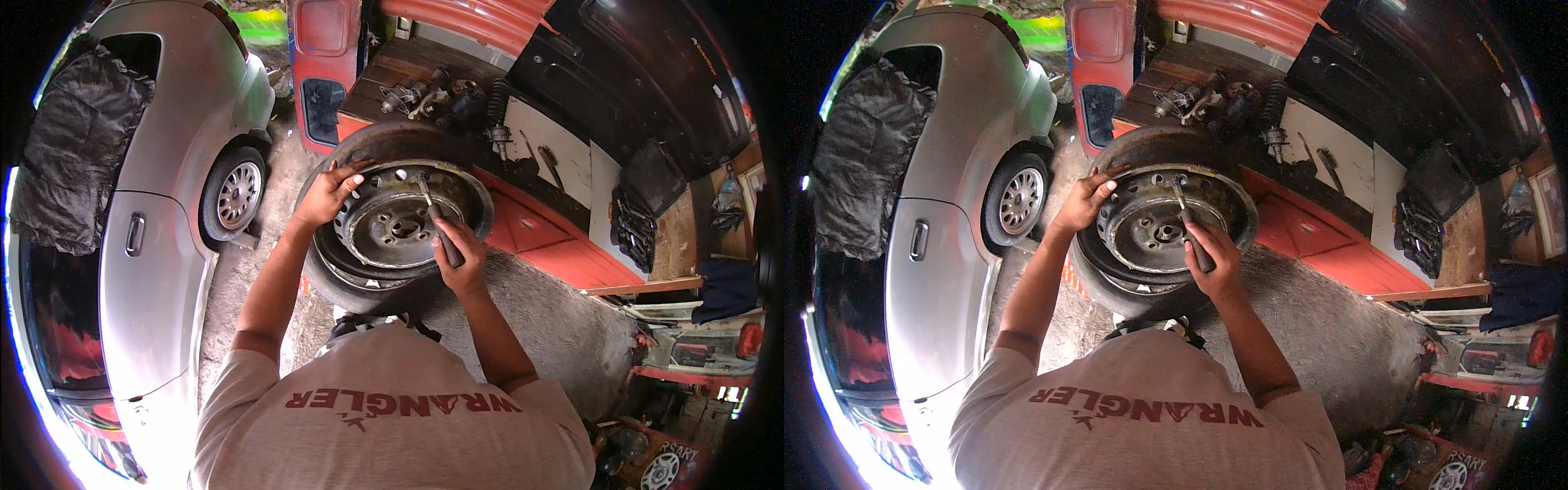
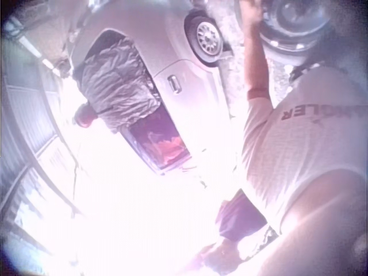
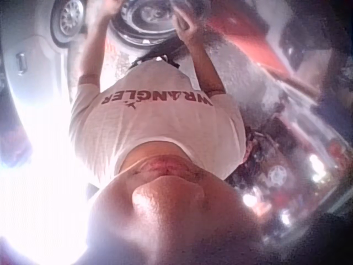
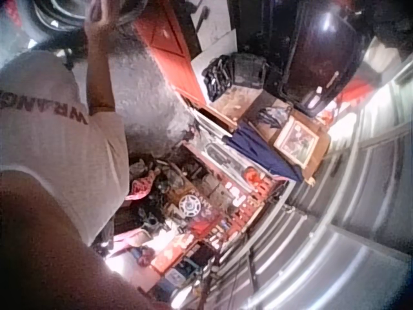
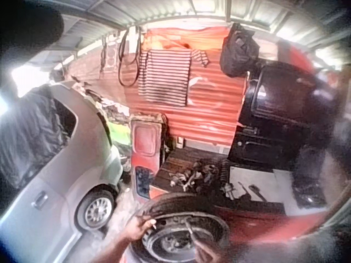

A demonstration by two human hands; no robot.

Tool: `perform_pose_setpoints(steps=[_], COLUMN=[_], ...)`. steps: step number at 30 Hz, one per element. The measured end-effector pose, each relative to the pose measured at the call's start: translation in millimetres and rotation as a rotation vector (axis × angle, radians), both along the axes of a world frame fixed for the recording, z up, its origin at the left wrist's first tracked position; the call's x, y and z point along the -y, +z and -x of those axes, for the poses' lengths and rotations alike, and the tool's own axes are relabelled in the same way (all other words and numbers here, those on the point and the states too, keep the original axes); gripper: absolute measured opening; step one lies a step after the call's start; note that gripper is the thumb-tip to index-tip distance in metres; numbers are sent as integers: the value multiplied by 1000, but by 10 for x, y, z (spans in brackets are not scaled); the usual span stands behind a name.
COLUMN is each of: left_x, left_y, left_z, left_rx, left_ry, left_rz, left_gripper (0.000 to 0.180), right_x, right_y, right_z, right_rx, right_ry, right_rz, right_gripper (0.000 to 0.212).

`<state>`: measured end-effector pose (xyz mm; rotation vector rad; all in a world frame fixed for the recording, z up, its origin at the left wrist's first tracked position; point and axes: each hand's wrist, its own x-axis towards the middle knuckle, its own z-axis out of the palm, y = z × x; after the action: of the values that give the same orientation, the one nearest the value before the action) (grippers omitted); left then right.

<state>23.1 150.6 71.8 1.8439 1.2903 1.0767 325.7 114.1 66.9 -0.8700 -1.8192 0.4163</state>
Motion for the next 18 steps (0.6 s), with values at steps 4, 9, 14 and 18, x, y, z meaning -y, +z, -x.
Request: perform_pose_setpoints(steps=[4,9,14,18], left_x=[7,-13,18,-13], left_y=[-9,-27,-3,-92], left_z=[5,-37,-45,8], left_rx=[5,-24,20,42], left_ry=[0,34,57,57], left_rz=[45,17,27,17], left_gripper=[40,40,38,37], right_x=[-25,110,43,-131], right_y=[-43,2,37,-70], right_z=[-183,-207,-280,-303], right_rx=[-109,-25,-298,-11], right_ry=[-39,-13,-97,-33], right_rz=[74,101,228,54], right_gripper=[30,29,29,27])
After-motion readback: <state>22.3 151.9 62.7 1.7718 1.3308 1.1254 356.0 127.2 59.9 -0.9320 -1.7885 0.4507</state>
